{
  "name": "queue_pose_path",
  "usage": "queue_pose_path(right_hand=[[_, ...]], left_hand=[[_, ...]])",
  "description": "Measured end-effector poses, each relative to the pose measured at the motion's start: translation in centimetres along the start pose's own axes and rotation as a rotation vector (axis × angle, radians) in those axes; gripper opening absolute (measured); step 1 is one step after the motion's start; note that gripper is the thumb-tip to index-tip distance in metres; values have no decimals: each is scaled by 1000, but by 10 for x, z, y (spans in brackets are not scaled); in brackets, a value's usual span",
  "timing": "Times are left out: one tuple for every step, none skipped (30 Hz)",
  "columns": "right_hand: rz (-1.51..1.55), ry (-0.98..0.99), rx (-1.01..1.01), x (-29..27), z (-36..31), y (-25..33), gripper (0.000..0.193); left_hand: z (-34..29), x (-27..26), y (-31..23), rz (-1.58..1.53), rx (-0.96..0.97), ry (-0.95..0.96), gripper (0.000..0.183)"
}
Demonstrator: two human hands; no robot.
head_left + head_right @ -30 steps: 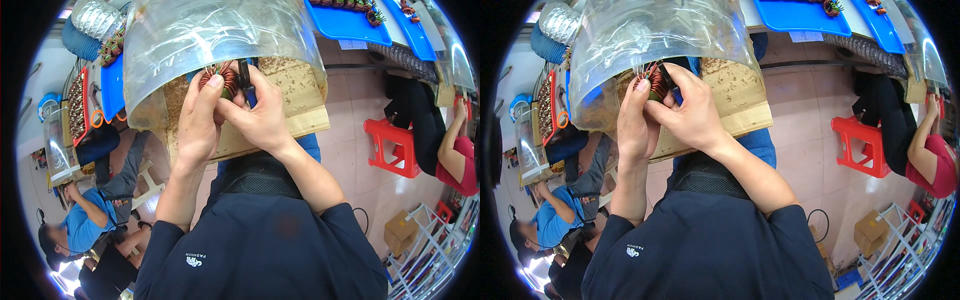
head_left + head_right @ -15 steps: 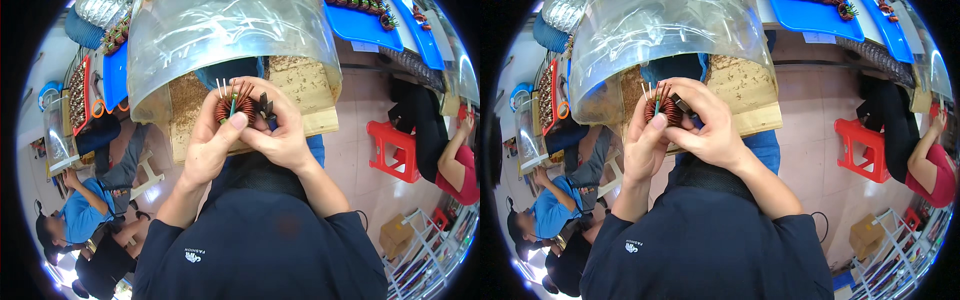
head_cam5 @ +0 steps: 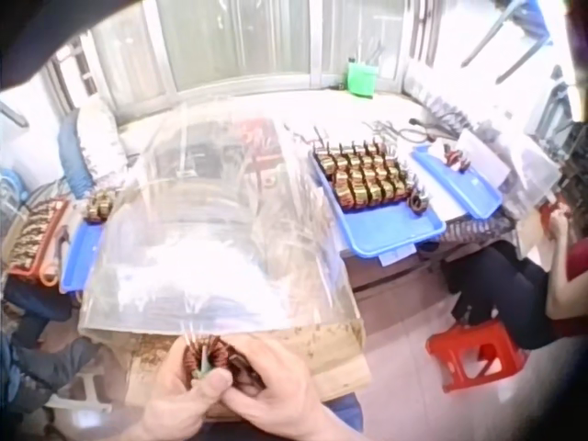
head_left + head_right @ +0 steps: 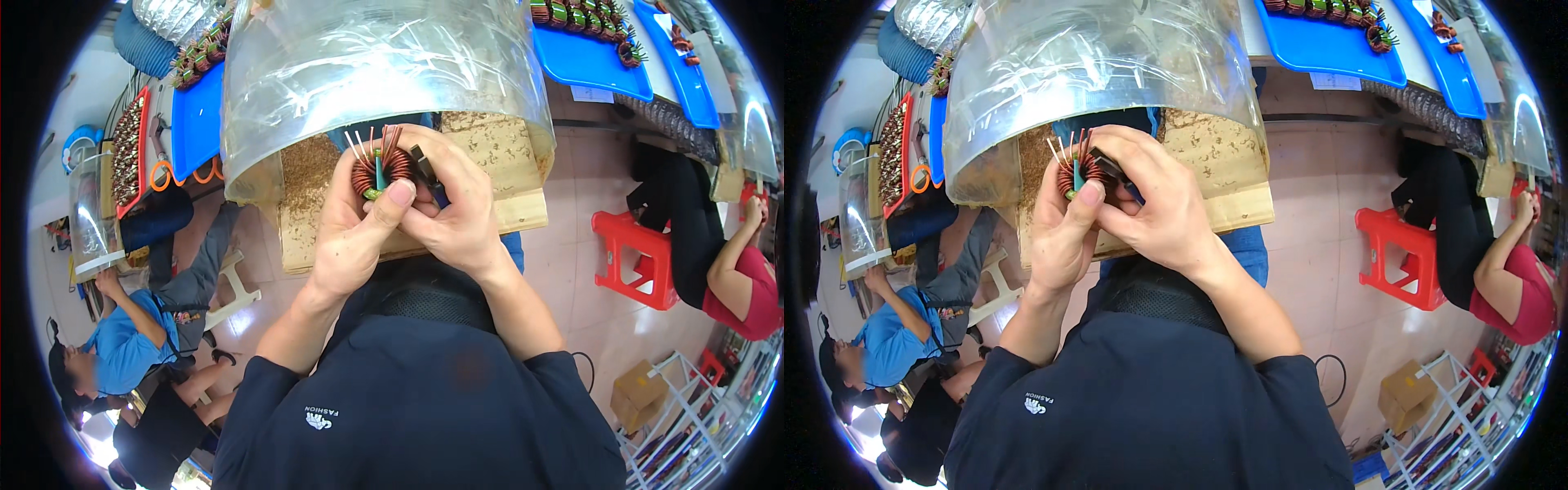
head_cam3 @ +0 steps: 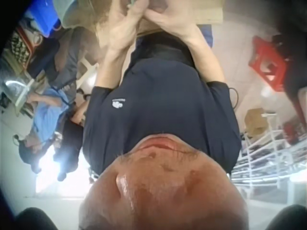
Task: Using pliers to trim wires and adjust components on a copper toroidal coil.
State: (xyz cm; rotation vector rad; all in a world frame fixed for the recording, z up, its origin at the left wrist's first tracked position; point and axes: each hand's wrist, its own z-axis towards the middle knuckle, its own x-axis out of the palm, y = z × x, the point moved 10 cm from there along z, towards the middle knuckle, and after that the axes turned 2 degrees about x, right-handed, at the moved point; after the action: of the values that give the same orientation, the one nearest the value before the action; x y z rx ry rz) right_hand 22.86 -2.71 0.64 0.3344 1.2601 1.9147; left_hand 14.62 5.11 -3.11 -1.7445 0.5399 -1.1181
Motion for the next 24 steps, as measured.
queue_pose_path(right_hand=[[16, -9, -8, -1, 1, 1, 52], [33, -18, -15, -1, 1, 2, 51], [32, -20, -14, 0, 2, 3, 51], [50, -24, -7, 1, 3, 2, 50], [68, -28, 1, 1, 4, 2, 49], [68, -28, 2, 1, 5, 2, 49], [57, -30, -9, 1, 6, 3, 49], [47, -31, -19, 1, 6, 4, 50], [46, -31, -18, 1, 7, 2, 50], [36, -30, -35, 1, 8, 3, 50], [27, -29, -51, 1, 8, 4, 50], [26, -29, -50, 1, 8, 4, 50], [41, -30, -25, 2, 8, 2, 51], [57, -32, 0, 2, 8, 0, 51], [57, -32, 1, 2, 9, 0, 51], [58, -27, 10, 2, 9, -2, 51], [58, -22, 19, 2, 10, -4, 51], [57, -23, 19, 2, 10, -5, 51], [49, -25, 15, 2, 9, -6, 52], [42, -27, 11, 2, 9, -6, 52], [43, -28, 11, 2, 9, -7, 52], [48, -15, 34, 2, 9, -9, 52], [53, -2, 57, 3, 9, -12, 53], [52, -3, 59, 3, 8, -12, 53]], left_hand=[[0, 0, 0, -1, 0, 2, 41], [0, 0, -2, 14, 24, 0, 41], [1, -1, -5, 29, 48, -3, 41], [1, -1, -5, 29, 47, -2, 41], [2, -2, -7, 33, 50, -2, 41], [2, -2, -7, 37, 54, -3, 41], [3, -2, -7, 36, 53, -2, 41], [4, -2, -8, 42, 59, -3, 42], [5, -2, -8, 48, 66, -4, 42], [6, -2, -9, 48, 65, -3, 42], [6, -1, -9, 47, 67, 6, 42], [7, 0, -10, 46, 70, 15, 42], [9, 0, -11, 46, 70, 15, 42], [10, -1, -11, 50, 69, 12, 42], [12, -1, -11, 54, 69, 9, 42], [14, -1, -11, 54, 69, 10, 42], [15, -1, -11, 61, 74, 19, 40], [16, 0, -12, 69, 79, 28, 39], [16, 1, -12, 69, 79, 27, 39], [16, 2, -12, 61, 81, 1, 37], [16, 1, -12, 52, 83, -24, 35], [16, 1, -11, 51, 81, -23, 35], [16, 2, -12, 58, 90, -20, 34], [16, 2, -12, 64, 99, -17, 33]])
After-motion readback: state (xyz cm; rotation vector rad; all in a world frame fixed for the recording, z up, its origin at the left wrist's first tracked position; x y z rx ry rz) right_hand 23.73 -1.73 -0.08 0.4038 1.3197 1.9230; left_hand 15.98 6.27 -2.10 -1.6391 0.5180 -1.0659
